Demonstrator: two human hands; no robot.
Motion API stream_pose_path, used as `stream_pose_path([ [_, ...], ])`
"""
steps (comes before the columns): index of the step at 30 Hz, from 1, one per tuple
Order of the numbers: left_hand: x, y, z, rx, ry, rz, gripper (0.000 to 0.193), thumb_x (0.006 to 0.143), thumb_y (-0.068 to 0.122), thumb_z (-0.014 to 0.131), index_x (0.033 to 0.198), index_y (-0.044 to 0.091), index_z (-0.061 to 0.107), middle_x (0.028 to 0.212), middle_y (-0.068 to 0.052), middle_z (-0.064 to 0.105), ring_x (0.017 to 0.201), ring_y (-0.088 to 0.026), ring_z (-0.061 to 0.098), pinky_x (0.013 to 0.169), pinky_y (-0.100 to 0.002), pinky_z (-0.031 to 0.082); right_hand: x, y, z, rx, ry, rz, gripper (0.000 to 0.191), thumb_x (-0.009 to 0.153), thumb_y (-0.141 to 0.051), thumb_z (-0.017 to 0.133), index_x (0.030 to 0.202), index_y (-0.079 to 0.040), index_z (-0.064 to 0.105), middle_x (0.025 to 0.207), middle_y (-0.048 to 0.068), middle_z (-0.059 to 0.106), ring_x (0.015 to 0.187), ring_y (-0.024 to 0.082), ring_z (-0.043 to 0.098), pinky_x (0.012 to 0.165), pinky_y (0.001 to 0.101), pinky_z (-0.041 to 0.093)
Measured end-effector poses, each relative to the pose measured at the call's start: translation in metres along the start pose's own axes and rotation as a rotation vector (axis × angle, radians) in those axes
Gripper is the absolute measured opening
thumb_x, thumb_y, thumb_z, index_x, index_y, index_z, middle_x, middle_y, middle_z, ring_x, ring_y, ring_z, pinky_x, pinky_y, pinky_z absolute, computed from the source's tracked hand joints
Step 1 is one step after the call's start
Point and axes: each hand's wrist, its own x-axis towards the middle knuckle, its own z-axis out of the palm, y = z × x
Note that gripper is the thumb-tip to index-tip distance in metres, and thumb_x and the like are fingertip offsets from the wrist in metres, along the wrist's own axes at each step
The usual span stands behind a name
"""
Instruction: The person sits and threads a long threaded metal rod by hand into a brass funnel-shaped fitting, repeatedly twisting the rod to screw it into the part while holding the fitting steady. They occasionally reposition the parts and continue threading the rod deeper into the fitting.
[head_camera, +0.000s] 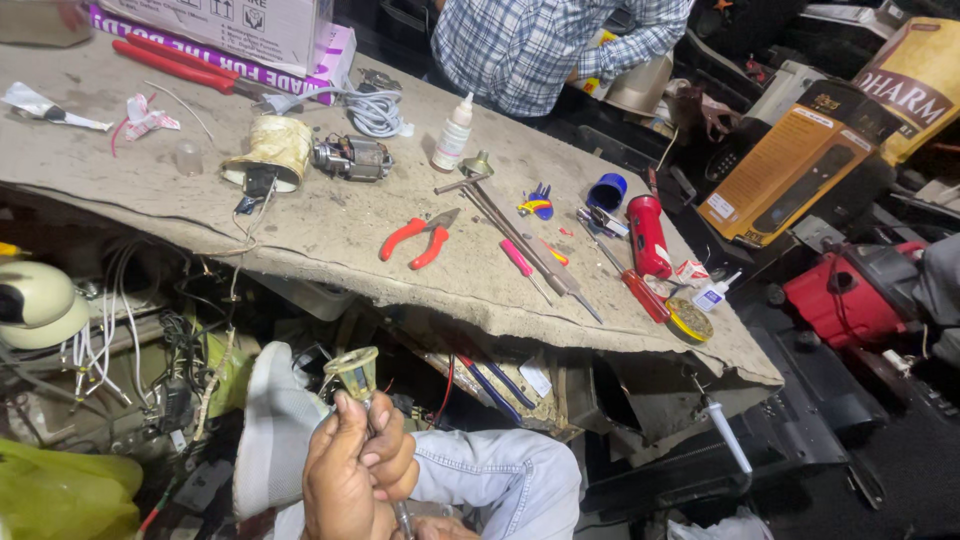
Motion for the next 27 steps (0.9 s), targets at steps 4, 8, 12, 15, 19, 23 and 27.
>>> stream_pose_path([
  [4, -0.001, 0.0, -0.001, 0.023, 0.021, 0.039, 0.046, 0.105, 0.047, 0.04, 0.085, 0.005, 0.047, 0.058, 0.002, 0.033, 0.042, -0.006, 0.022, 0.035, -0.025, 0.018, 0.005, -0.026, -0.003, 0.219, 0.059, 0.302, 0.042, 0.103, -0.027, 0.052, 0.119, 0.007, 0.07, 0.111, 0.018, 0.072, 0.101, 0.022, 0.069, 0.095, 0.0316, 0.054],
  [8, 0.002, 0.0, 0.001, 0.038, 0.121, 0.084, 0.046, 0.105, 0.047, 0.039, 0.085, 0.007, 0.046, 0.058, 0.003, 0.031, 0.042, -0.006, 0.02, 0.035, -0.025, 0.016, -0.009, -0.034, 0.007, -1.023, 0.235, -0.697, 0.052, 0.112, -0.048, 0.056, 0.108, 0.0, 0.078, 0.107, 0.01, 0.086, 0.09, 0.02, 0.083, 0.085, 0.034, 0.062],
  [12, 0.001, 0.004, -0.002, -0.008, -0.039, 0.092, 0.045, 0.107, 0.046, 0.038, 0.086, 0.007, 0.046, 0.061, 0.002, 0.033, 0.045, -0.006, 0.023, 0.037, -0.024, 0.019, -0.009, -0.022, 0.013, 0.042, -0.105, -0.244, 0.066, 0.1, -0.053, 0.052, 0.124, 0.006, 0.067, 0.116, 0.015, 0.075, 0.108, 0.021, 0.073, 0.102, 0.036, 0.056],
  [15, 0.001, 0.006, -0.005, -0.023, -0.078, 0.062, 0.046, 0.107, 0.046, 0.037, 0.086, 0.006, 0.047, 0.06, 0.003, 0.033, 0.044, -0.006, 0.023, 0.037, -0.025, 0.019, -0.005, -0.018, 0.0, 0.079, -0.1, -0.051, 0.05, 0.102, -0.038, 0.061, 0.123, 0.006, 0.069, 0.112, 0.013, 0.075, 0.104, 0.015, 0.072, 0.099, 0.0313, 0.055],
  [19, 0.004, 0.005, -0.006, 0.021, -0.056, 0.069, 0.047, 0.108, 0.046, 0.036, 0.086, 0.006, 0.047, 0.06, 0.002, 0.034, 0.045, -0.006, 0.024, 0.037, -0.024, 0.019, -0.008, -0.008, -0.009, -0.044, 0.077, -0.113, 0.03, 0.096, -0.016, 0.076, 0.113, 0.008, 0.072, 0.1, 0.015, 0.079, 0.093, 0.016, 0.075, 0.09, 0.0316, 0.058],
  [23, 0.005, 0.006, -0.003, 0.061, -0.009, 0.074, 0.046, 0.108, 0.045, 0.035, 0.087, 0.006, 0.047, 0.06, 0.002, 0.034, 0.044, -0.006, 0.024, 0.037, -0.024, 0.02, -0.006, -0.001, 0.002, -0.245, 0.242, -0.321, 0.022, 0.086, -0.002, 0.086, 0.103, 0.006, 0.074, 0.087, 0.013, 0.079, 0.083, 0.017, 0.078, 0.08, 0.0325, 0.063],
  [27, 0.004, 0.004, 0.001, 0.085, 0.012, 0.041, 0.044, 0.107, 0.043, 0.037, 0.089, 0.005, 0.048, 0.061, 0.002, 0.034, 0.046, -0.006, 0.026, 0.038, -0.023, 0.021, -0.011, -0.032, 0.019, 0.094, 0.173, -0.087, 0.034, 0.089, -0.016, 0.077, 0.111, 0.009, 0.069, 0.088, 0.015, 0.075, 0.076, 0.017, 0.071, 0.073, 0.0307, 0.056],
])
